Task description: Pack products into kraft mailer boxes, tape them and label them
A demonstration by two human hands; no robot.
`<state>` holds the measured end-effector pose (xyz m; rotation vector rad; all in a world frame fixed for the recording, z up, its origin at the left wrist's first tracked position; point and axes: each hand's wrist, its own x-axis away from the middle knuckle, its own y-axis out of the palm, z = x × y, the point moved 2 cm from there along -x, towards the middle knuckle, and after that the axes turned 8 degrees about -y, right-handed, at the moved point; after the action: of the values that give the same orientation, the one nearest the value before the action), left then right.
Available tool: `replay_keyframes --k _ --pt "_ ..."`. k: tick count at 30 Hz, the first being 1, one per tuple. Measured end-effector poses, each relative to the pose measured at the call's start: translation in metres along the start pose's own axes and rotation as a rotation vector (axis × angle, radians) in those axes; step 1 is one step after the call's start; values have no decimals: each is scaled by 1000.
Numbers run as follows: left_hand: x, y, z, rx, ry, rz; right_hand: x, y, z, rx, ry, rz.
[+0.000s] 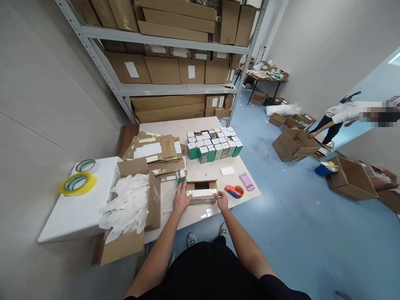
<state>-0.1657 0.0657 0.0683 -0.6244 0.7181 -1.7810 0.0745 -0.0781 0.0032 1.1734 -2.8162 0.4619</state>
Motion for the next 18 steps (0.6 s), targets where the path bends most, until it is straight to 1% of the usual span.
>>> replay_keyframes --k 2,4,7,10,13,15,18 --pt "-12 -5 11 -52 106 -64 0 -1 1 12 22 30" --pt "-19 -6 17 -67 144 -123 0 -2 0 17 39 33" --pt "-18 -2 14 -88 89 -157 -2 -4 -1 29 48 23" --pt "-7 9 -1 -123 -7 -227 -6 -6 -1 66 70 13" --pt "2 19 -15 -103 -80 -286 -8 -4 -3 80 67 -35" --pt "2 23 -19 -74 -95 -283 -8 1 -7 67 10 -82" --pt "-1 26 -16 -52 -106 -255 -5 7 -14 52 -110 -163"
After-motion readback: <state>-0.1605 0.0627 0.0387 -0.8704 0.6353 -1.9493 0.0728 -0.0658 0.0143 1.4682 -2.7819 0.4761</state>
